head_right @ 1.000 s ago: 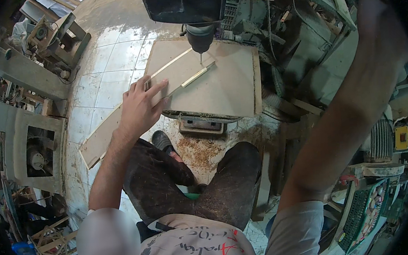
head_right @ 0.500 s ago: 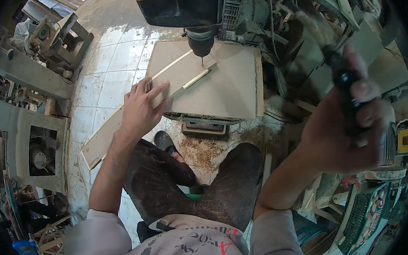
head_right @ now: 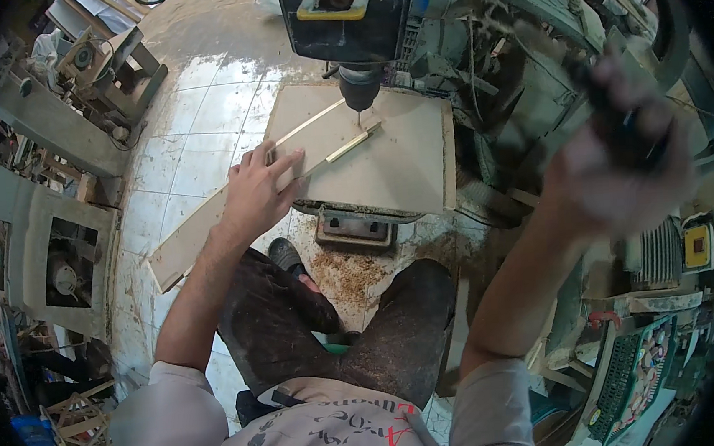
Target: The person operates a drill press to drill holes into rectangular wooden planks. They repeatedly position the plank under the drill, lower the lever to drill, and then lift the lever. After drilling, the person inspects the plank and places it aside before picking up another piece to repeat the process.
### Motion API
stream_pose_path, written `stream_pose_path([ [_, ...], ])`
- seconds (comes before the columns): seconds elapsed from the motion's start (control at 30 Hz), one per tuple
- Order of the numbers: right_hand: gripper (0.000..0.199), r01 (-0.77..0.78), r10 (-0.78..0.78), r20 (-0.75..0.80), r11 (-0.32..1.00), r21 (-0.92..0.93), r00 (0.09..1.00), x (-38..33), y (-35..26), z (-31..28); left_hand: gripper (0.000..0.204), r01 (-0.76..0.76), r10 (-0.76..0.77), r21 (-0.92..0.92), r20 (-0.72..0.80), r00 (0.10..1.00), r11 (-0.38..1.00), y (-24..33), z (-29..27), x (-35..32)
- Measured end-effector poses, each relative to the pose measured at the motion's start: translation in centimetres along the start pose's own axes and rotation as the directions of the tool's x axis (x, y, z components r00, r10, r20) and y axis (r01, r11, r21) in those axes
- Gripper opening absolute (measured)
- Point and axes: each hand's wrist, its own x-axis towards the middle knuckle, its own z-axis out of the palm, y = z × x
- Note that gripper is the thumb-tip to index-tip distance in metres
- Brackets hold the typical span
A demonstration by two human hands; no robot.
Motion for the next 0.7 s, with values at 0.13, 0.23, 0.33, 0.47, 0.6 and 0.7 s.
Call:
stream_pose_path([
  [0.13,0.033,0.027,-0.07,-0.112,0.939,-0.344,0.991,9.0,4.0,5.5,0.046,0.042,-0.042,-0.013,0.011,0.999,0.999,-0.5,-0.2,-0.6],
  [0.23,0.028,-0.004,-0.021,-0.035,0.801,-0.598,0.999,15.4,6.6,6.7,0.045,0.032,-0.032,-0.03,0.009,0.999,0.999,-0.4,-0.2,-0.4],
  [0.33,0.058,-0.321,0.439,0.006,0.664,-0.675,0.898,17.7,6.2,6.3,0.045,0.008,-0.008,-0.041,0.011,1.0,0.999,0.1,-0.4,0.2],
  [0.47,0.048,-0.062,0.336,0.255,0.704,-0.707,0.906,13.0,9.7,1.2,0.043,0.029,-0.026,-0.069,0.046,0.999,0.997,-0.6,-2.0,-0.9],
  [0.6,0.067,-0.43,0.599,0.153,0.707,-0.562,0.786,-0.9,0.8,0.1,0.044,-0.059,0.06,-0.268,-0.007,0.998,0.962,-2.6,-2.1,-4.2],
  [0.7,0.062,-0.706,0.822,0.02,0.502,-0.5,0.57,-8.4,-3.1,-2.0,0.044,-0.059,0.103,-0.541,0.051,0.993,0.839,-0.6,-4.9,-6.3],
])
